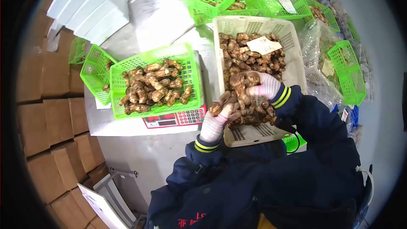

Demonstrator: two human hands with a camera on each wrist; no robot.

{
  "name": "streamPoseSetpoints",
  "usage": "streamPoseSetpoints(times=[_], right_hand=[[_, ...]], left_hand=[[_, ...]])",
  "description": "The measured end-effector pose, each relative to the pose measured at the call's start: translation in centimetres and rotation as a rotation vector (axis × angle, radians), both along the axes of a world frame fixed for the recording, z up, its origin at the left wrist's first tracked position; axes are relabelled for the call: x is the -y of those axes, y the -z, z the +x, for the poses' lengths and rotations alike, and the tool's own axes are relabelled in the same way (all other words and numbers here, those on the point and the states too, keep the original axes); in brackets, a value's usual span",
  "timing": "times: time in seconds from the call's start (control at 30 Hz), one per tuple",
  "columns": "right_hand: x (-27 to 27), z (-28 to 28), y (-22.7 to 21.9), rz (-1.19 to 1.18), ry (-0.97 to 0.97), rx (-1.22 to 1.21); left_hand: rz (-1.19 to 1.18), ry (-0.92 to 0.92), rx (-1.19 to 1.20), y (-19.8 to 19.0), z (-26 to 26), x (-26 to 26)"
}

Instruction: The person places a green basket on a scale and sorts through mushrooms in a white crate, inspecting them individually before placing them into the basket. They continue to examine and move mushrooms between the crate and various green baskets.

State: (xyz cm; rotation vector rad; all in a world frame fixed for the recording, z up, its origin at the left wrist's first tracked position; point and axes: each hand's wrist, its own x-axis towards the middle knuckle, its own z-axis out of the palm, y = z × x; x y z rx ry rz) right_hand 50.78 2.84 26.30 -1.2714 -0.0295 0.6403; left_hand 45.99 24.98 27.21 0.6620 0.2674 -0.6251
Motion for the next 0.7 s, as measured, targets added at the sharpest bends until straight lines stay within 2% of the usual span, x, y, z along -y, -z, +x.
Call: streamPoseSetpoints(times=[0.07,0.1,0.13,0.23,0.27,0.33,0.37,0.4,0.43,0.47,0.5,0.53,0.6,0.63,0.67,0.7], right_hand=[[-2.9,-1.0,-3.0,-0.249,0.01,0.086],[-3.8,-1.0,-3.2,-0.373,-0.045,0.243],[-4.7,-1.1,-4.9,-0.319,-0.026,0.151],[-5.6,-0.7,-4.8,-0.112,0.107,0.062],[-5.7,-0.1,-5.3,-0.2,0.113,0.086],[-6.7,1.4,-6.1,-0.226,0.232,0.084],[-7.8,2.4,-5.8,-0.157,0.284,0.17],[-9.1,3.4,-5.9,-0.194,0.28,0.308],[-10.8,4.4,-6.6,-0.278,0.236,0.381],[-12.4,5.2,-7.3,-0.363,0.194,0.453],[-14.0,5.7,-6.4,-0.15,0.191,0.418],[-15.3,6.0,-6.7,-0.21,0.211,0.508],[-15.7,5.5,-8.3,-0.54,0.028,0.532],[-15.0,5.0,-7.7,-0.595,-0.116,0.48],[-14.6,4.2,-6.6,-0.256,-0.216,0.268],[-14.5,3.3,-5.9,-0.18,-0.322,0.228]], left_hand=[[0.066,0.064,0.106,0.2,0.4,-0.3],[0.129,0.022,0.116,1.8,0.2,-0.6],[0.137,0.012,0.12,1.6,0.2,-1.2],[0.268,-0.088,0.108,0.8,0.1,-3.2],[0.242,-0.103,0.119,1.4,0.1,-4.2],[0.246,-0.168,0.163,0.7,-0.1,-5.7],[0.256,-0.184,0.163,0.9,-0.3,-6.4],[0.158,-0.242,0.159,1.5,-0.4,-6.9],[0.059,-0.293,0.158,1.8,-0.6,-7.4],[0.067,-0.298,0.16,1.7,-0.9,-7.9],[0.042,-0.304,0.157,1.6,-1.1,-8.4],[0.014,-0.311,0.156,1.5,-1.2,-9.0],[0.015,-0.313,0.132,1.5,-1.6,-9.8],[-0.082,-0.281,0.135,1.5,-1.8,-10.0],[-0.182,-0.249,0.139,1.4,-1.9,-10.1],[-0.244,-0.233,0.108,1.0,-2.2,-9.9]])
